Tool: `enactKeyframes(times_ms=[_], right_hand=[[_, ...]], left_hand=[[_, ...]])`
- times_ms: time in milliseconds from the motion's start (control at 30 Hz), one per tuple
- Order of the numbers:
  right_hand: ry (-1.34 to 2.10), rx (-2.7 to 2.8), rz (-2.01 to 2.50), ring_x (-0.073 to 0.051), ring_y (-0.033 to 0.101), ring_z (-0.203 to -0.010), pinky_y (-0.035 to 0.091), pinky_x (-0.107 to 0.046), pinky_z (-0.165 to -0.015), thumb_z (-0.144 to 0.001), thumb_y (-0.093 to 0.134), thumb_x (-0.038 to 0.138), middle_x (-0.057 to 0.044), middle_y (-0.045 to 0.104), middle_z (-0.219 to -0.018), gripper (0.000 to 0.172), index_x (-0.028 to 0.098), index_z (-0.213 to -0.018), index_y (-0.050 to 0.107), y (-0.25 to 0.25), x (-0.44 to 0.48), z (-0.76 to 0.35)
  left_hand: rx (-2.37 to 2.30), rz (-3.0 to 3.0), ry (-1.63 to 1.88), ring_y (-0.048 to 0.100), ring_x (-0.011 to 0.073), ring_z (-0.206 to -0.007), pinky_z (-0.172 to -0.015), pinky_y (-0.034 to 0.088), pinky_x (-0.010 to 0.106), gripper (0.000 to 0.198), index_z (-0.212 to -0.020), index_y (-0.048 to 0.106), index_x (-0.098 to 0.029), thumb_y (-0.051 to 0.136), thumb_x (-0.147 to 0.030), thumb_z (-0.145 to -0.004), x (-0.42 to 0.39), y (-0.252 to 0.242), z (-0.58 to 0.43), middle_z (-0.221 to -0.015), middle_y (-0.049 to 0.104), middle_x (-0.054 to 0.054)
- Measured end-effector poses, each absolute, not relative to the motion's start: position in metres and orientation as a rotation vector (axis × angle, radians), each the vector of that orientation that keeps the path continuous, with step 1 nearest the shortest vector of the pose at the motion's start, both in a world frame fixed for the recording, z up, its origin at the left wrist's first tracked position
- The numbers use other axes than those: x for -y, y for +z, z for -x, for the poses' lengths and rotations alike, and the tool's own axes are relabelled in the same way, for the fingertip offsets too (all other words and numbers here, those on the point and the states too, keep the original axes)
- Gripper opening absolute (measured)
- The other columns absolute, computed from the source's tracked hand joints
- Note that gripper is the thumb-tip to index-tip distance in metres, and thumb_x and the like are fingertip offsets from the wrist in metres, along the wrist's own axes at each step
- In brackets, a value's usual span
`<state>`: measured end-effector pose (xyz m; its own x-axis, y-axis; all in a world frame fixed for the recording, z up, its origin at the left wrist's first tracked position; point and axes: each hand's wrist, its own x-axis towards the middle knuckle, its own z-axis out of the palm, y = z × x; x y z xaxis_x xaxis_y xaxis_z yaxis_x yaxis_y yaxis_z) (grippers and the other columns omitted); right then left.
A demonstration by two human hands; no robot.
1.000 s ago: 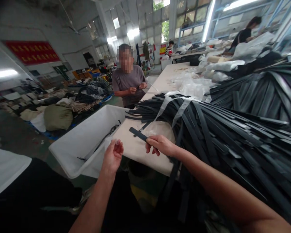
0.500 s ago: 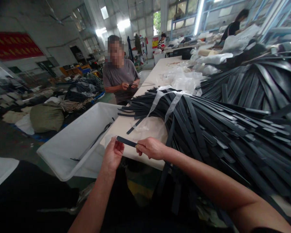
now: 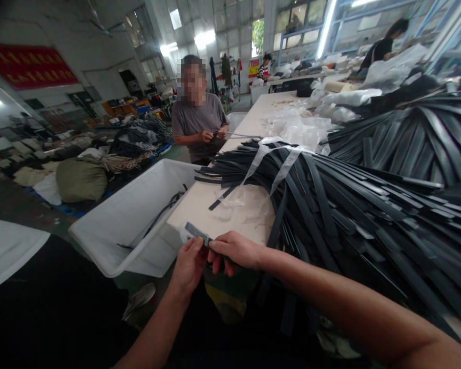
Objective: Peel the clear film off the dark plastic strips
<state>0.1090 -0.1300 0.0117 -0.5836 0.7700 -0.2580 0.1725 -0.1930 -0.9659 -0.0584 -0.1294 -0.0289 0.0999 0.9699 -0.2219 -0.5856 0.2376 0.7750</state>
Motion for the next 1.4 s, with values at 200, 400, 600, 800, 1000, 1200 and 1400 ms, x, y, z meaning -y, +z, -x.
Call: enactKeyframes(times_ms=[200, 400, 600, 800, 1000, 1200, 1400], right_hand=[[1.859, 1.682, 1.055, -0.01, 0.064, -0.054, 0.048, -0.019, -0.054, -0.093, 0.051, 0.046, -0.005, 0.072, -0.081, 0.034, 0.014, -0.099, 0.062, 0.019, 0.168, -0.111], [1.695, 1.706, 1.339, -0.008, 0.056, -0.045, 0.039, -0.016, -0.043, -0.095, 0.045, 0.031, 0.001, 0.063, -0.061, 0.024, 0.015, -0.081, 0.056, 0.01, 0.194, -0.096], [1.584, 1.731, 1.281, -0.009, 0.06, -0.05, 0.045, -0.017, -0.047, -0.093, 0.048, 0.027, 0.001, 0.066, -0.072, 0.025, 0.016, -0.112, 0.061, 0.012, 0.195, -0.088], [1.47, 1.861, 1.351, -0.007, 0.055, -0.043, 0.042, -0.017, -0.042, -0.09, 0.051, 0.022, 0.002, 0.068, -0.074, 0.053, 0.019, -0.143, 0.045, 0.021, 0.195, -0.083], [1.407, 1.914, 1.329, -0.009, 0.055, -0.045, 0.041, -0.019, -0.043, -0.089, 0.052, 0.023, 0.001, 0.069, -0.076, 0.055, 0.018, -0.143, 0.046, 0.025, 0.183, -0.076], [1.178, 2.032, 1.361, -0.013, 0.06, -0.058, 0.04, -0.022, -0.054, -0.083, 0.055, 0.015, 0.001, 0.071, -0.071, 0.053, 0.02, -0.136, 0.056, 0.029, 0.181, -0.078], [1.209, 1.96, 1.339, -0.015, 0.063, -0.066, 0.042, -0.023, -0.058, -0.084, 0.057, 0.021, -0.001, 0.073, -0.078, 0.05, 0.019, -0.134, 0.057, 0.02, 0.176, -0.077]], left_hand=[[-0.867, -0.361, 1.426, 0.067, 0.0132, -0.065, -0.063, 0.054, 0.023, 0.036, -0.068, 0.07, -0.015, 0.095, -0.029, -0.047, 0.132, -0.027, 0.096, -0.071, 0.073, 0.001], [-0.936, -0.387, 1.358, 0.067, 0.0135, -0.065, -0.065, 0.055, 0.024, 0.033, -0.07, 0.073, -0.014, 0.094, -0.031, -0.051, 0.161, -0.036, 0.103, -0.072, 0.074, 0.002], [-0.939, -0.409, 1.373, 0.067, 0.0128, -0.068, -0.067, 0.055, 0.023, 0.027, -0.07, 0.073, -0.015, 0.091, -0.032, -0.058, 0.179, -0.047, 0.104, -0.073, 0.073, 0.002], [-0.929, -0.355, 1.348, 0.066, 0.0131, -0.069, -0.068, 0.054, 0.025, 0.026, -0.072, 0.073, -0.015, 0.09, -0.031, -0.061, 0.188, -0.054, 0.112, -0.075, 0.072, 0.002], [-0.915, -0.313, 1.338, 0.066, 0.0129, -0.07, -0.067, 0.053, 0.024, 0.023, -0.075, 0.072, -0.014, 0.087, -0.029, -0.066, 0.193, -0.061, 0.112, -0.075, 0.071, 0.003], [-0.932, -0.236, 1.312, 0.068, 0.0135, -0.07, -0.067, 0.055, 0.024, 0.025, -0.075, 0.072, -0.014, 0.089, -0.026, -0.062, 0.194, -0.061, 0.113, -0.076, 0.073, 0.003], [-0.954, -0.215, 1.32, 0.068, 0.0134, -0.066, -0.063, 0.056, 0.023, 0.016, -0.079, 0.071, -0.013, 0.083, -0.02, -0.071, 0.186, -0.059, 0.106, -0.075, 0.073, 0.004]])
